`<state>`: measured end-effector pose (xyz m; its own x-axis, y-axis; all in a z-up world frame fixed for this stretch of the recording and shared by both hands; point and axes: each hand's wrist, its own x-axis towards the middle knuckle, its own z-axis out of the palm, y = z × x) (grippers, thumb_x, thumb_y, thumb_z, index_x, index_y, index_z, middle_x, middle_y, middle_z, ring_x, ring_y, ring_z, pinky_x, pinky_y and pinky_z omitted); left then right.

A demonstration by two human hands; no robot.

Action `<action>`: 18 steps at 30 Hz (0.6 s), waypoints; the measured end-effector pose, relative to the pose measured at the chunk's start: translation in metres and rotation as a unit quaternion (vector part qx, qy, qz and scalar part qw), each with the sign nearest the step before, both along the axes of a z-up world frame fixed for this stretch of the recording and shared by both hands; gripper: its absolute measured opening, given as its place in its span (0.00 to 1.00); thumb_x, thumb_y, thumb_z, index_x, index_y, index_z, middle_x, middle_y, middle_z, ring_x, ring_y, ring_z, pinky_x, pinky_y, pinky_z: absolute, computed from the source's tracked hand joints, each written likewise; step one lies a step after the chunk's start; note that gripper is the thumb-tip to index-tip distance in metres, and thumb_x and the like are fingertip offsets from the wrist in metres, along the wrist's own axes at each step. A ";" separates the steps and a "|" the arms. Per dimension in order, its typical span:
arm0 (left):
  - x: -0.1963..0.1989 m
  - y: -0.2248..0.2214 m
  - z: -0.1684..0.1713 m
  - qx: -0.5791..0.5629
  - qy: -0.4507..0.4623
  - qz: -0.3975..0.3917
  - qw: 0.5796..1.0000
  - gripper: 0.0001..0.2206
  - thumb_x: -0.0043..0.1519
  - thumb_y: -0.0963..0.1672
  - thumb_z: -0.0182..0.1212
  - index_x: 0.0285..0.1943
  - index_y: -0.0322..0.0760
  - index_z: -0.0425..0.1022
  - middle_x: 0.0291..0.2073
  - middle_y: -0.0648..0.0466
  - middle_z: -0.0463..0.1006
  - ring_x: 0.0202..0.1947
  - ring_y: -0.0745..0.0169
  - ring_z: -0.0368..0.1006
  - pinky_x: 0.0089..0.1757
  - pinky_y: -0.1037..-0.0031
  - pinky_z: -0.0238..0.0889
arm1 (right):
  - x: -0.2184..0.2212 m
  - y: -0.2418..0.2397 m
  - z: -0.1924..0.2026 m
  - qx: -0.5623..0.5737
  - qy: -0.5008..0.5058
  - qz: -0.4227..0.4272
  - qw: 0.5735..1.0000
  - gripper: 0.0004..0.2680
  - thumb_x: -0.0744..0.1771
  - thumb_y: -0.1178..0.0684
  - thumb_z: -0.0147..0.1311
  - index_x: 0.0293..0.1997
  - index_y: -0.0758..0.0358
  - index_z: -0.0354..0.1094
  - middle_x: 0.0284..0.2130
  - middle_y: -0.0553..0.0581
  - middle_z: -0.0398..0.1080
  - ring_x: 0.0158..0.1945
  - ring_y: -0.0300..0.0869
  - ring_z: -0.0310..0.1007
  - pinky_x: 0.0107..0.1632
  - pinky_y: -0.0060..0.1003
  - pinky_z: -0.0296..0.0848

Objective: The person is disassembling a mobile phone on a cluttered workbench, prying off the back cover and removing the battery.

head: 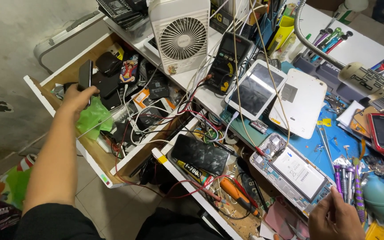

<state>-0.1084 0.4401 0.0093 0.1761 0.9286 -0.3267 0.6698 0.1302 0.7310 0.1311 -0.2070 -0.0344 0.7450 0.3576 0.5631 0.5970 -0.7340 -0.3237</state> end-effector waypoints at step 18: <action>0.042 -0.111 -0.016 0.020 -0.609 -0.084 0.788 0.26 0.61 0.42 0.56 0.69 0.41 0.55 0.35 0.61 0.66 0.27 0.73 0.62 0.31 0.82 0.60 | -0.034 0.039 0.026 0.042 -0.007 0.062 0.997 0.11 0.72 0.71 0.58 0.62 0.71 0.75 0.26 0.60 0.66 0.26 0.43 0.60 0.36 0.37 0.65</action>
<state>-0.0666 0.3292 -0.0071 0.4577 0.8640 0.2096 -0.5273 0.0741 0.8464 0.0972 -0.1682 -0.0087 0.6907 0.3977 0.6039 0.6856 -0.6258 -0.3719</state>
